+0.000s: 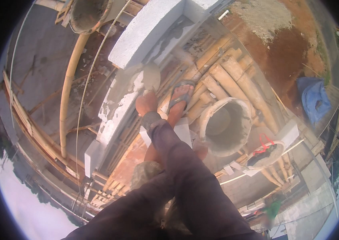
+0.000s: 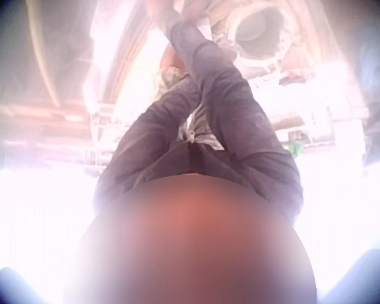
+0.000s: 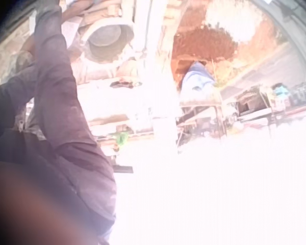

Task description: The person scoops cement from a bucket with a trowel and spreads it onto a bamboo scaffold. They place white blocks onto the wet cement, tap them into position with a hammer, and repeat the process to build a wall section.

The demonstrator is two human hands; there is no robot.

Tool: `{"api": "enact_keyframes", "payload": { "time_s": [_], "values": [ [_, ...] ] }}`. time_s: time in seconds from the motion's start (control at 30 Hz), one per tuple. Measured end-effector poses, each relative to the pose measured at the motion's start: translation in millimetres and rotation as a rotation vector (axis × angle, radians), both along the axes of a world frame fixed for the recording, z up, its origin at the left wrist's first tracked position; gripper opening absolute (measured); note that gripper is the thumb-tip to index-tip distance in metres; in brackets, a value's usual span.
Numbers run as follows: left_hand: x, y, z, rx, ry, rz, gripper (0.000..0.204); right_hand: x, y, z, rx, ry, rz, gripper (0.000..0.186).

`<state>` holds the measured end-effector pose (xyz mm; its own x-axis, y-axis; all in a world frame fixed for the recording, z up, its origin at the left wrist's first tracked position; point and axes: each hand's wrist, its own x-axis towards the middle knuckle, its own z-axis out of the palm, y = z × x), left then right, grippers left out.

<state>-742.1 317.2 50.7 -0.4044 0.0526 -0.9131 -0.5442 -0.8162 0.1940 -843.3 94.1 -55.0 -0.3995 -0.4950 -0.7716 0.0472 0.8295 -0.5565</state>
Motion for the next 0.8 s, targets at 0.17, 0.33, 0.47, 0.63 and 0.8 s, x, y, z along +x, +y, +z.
{"api": "enact_keyframes", "payload": {
  "time_s": [0.17, 0.33, 0.47, 0.63, 0.8],
  "values": [
    [-18, 7, -8, 0.019, 0.05, -0.002, 0.045, -79, 8, 31, 0.077, 0.262, -0.397, 0.031],
    [-61, 0, -27, -0.018, 0.122, 0.038, 0.045, -175, -4, 20, 0.178, 0.546, -0.261, 0.039],
    [-74, -3, -30, -0.038, 0.131, 0.089, 0.045, -189, -4, 10, 0.195, 0.593, -0.195, 0.033],
    [-62, 7, -18, -0.006, 0.1, 0.102, 0.046, -138, 13, 18, 0.201, 0.512, -0.083, 0.034],
    [-32, 20, -1, 0.013, 0.053, 0.119, 0.046, -49, 33, 30, 0.178, 0.392, 0.15, 0.036]
  ]
}}
